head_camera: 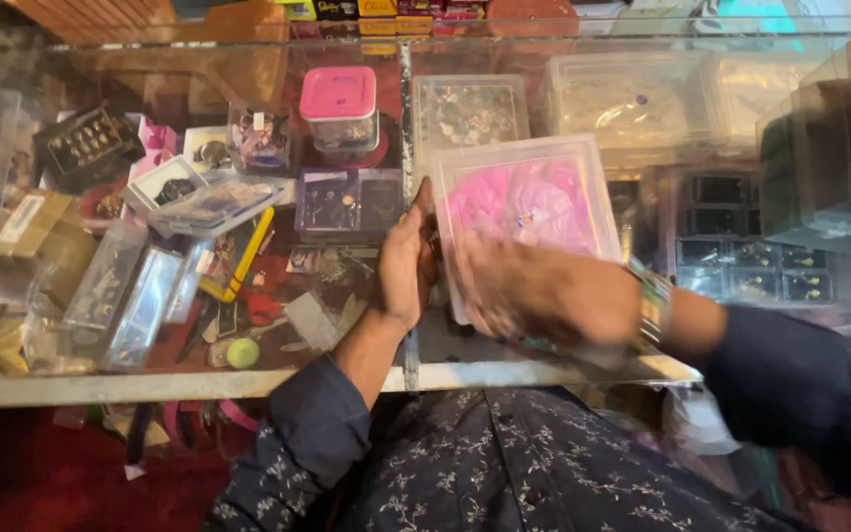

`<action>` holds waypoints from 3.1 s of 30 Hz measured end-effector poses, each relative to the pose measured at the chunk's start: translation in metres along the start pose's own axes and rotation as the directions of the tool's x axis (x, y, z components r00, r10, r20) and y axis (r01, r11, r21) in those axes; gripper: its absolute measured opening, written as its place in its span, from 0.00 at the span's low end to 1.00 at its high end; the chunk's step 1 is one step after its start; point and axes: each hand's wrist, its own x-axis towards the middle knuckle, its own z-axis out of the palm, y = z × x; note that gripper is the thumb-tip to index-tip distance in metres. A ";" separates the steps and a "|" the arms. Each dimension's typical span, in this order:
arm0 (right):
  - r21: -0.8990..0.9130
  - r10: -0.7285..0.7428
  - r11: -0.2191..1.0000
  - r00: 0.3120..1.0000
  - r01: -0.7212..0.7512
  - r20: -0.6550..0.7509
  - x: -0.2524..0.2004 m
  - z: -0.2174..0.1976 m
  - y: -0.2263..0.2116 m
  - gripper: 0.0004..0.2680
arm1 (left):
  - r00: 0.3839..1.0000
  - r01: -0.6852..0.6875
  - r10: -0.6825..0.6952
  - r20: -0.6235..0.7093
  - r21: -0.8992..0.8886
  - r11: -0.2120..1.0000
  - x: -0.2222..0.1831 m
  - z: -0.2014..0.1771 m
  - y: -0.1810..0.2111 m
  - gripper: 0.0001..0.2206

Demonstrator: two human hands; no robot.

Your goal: The person takes purple and pink fabric items out of plastic containers, wipes each item with a cloth by hand, and places them into another plastic container.

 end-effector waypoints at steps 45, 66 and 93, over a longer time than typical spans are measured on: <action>0.693 0.675 0.718 0.176 0.065 -0.716 -0.067 -0.056 -0.040 0.02 | 0.952 -0.306 -0.129 0.279 0.898 -0.318 0.075 0.147 0.084 0.34; -0.481 0.446 0.706 0.854 -0.519 -0.267 0.025 -0.106 0.000 0.12 | 0.888 -0.356 0.331 0.318 0.933 0.058 -0.015 0.052 0.030 0.28; -0.076 0.636 0.640 0.583 -0.764 -0.506 0.049 -0.107 -0.032 0.09 | 0.884 -0.367 0.389 0.260 0.901 0.233 -0.015 0.058 0.036 0.33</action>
